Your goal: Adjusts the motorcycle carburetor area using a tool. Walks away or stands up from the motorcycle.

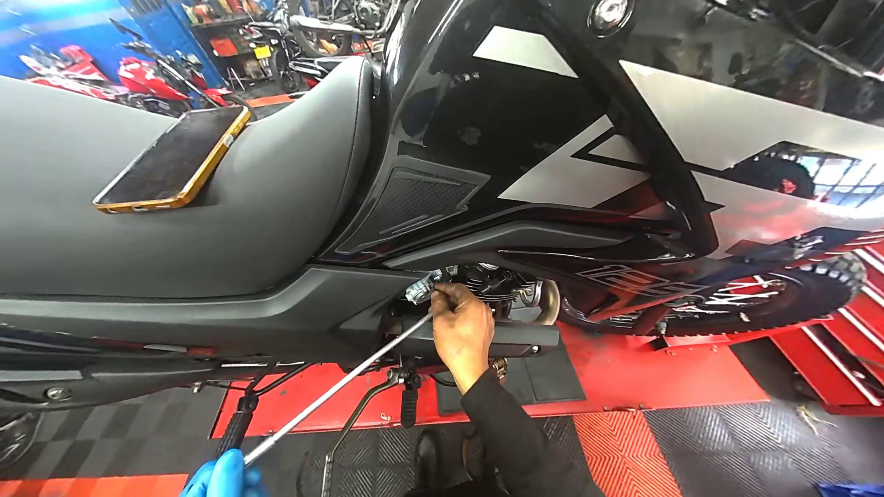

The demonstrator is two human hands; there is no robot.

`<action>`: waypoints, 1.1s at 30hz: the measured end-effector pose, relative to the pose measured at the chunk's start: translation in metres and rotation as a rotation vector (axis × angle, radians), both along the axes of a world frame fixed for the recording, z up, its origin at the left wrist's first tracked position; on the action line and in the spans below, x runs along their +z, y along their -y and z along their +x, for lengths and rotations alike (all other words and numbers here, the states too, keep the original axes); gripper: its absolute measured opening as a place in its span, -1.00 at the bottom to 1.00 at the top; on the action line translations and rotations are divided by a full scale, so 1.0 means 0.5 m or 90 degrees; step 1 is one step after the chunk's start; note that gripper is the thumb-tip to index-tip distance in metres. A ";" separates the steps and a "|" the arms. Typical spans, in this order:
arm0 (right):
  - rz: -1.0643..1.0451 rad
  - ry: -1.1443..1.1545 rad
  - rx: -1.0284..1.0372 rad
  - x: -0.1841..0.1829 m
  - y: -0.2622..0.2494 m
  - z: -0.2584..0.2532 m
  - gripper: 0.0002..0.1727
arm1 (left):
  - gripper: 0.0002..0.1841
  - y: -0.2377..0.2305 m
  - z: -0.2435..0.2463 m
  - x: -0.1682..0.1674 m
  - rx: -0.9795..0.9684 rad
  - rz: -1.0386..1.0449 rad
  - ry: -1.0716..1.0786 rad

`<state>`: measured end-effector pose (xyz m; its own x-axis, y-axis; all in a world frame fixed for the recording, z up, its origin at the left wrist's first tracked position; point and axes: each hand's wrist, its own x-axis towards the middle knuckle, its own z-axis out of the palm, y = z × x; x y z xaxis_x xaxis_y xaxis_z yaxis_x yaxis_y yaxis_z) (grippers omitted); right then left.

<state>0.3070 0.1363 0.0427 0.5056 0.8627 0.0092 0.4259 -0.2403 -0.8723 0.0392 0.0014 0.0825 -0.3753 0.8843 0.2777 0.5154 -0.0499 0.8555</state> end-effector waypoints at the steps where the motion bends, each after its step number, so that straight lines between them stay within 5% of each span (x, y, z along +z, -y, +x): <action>1: 0.000 0.000 0.000 0.000 0.000 0.000 -0.82 | -0.61 0.001 -0.003 0.001 -0.015 0.004 -0.001; 6: 0.002 0.006 -0.004 -0.001 0.000 0.000 -0.82 | -0.75 0.004 -0.017 0.003 -0.135 0.040 -0.019; 11: 0.011 0.006 -0.006 -0.001 0.000 0.001 -0.83 | -0.69 0.017 -0.024 -0.004 -0.177 0.068 -0.019; 19: 0.011 -0.020 0.002 -0.006 -0.002 0.003 -0.83 | -0.83 0.026 -0.032 -0.026 -0.146 0.077 -0.099; 33: 0.011 -0.032 0.001 -0.006 -0.004 0.005 -0.85 | -0.76 0.024 -0.037 -0.033 -0.155 0.105 -0.198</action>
<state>0.3096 0.1382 0.0396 0.5048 0.8633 -0.0014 0.3819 -0.2247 -0.8965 0.0207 -0.0104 0.0658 -0.0378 0.8711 0.4896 0.7039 -0.3245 0.6318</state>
